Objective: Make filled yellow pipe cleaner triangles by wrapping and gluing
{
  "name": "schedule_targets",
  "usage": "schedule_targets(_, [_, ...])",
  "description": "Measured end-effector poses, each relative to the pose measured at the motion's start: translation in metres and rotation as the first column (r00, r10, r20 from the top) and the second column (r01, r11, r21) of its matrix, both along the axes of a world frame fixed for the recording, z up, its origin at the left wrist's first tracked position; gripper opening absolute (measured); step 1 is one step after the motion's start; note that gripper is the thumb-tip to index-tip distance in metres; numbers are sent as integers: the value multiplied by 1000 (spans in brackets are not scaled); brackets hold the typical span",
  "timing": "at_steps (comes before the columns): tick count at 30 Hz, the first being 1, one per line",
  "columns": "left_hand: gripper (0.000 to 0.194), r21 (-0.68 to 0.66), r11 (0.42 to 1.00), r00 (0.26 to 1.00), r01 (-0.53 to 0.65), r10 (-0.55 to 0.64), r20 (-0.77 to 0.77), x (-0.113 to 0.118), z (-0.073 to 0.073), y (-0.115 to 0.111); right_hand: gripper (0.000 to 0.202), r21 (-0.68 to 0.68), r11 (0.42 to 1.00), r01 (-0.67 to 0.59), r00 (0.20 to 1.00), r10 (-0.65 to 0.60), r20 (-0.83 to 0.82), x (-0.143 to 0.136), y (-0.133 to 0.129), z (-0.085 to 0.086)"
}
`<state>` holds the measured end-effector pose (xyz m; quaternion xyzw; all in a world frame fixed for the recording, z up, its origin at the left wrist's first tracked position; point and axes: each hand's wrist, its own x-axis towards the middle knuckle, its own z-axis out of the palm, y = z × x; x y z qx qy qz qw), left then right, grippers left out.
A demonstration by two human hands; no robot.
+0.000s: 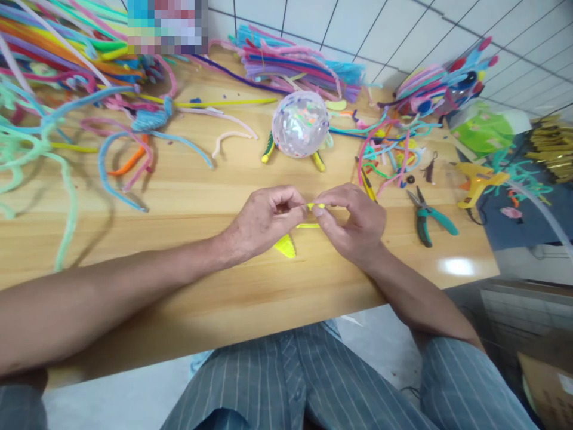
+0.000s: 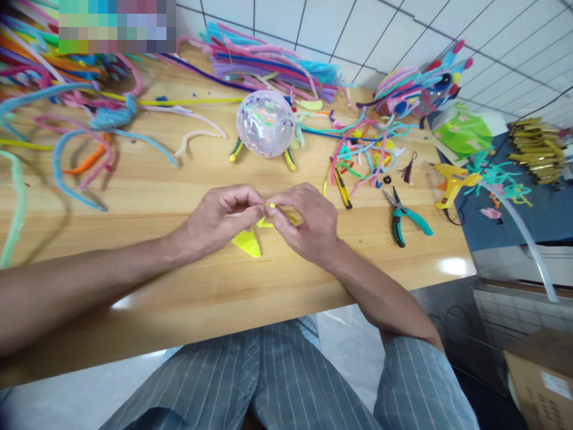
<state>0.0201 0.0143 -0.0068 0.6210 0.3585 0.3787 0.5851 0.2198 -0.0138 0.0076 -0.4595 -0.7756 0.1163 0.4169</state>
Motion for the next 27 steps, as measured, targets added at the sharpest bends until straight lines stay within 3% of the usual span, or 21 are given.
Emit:
schedule_targets(7, [12,-129,986,987,-105,119,105,2,2,2,19,235,967,-100,969,41,244,5,2,-7])
schedule_targets(13, [11,-293,955,975,-51,111,194,2,7,6,18,410,908,-87,952,-45,301,3,7,-10])
schedule_targets(19, [13,-384,923,958,15,98,271,3,4,9,20,391,915,-102,961,-12,278,4,6,-9])
schedule_targets(27, [15,-475,879,940,37,131,316,5,5,8,15,368,928,-49,954,-66,291,5,6,-11])
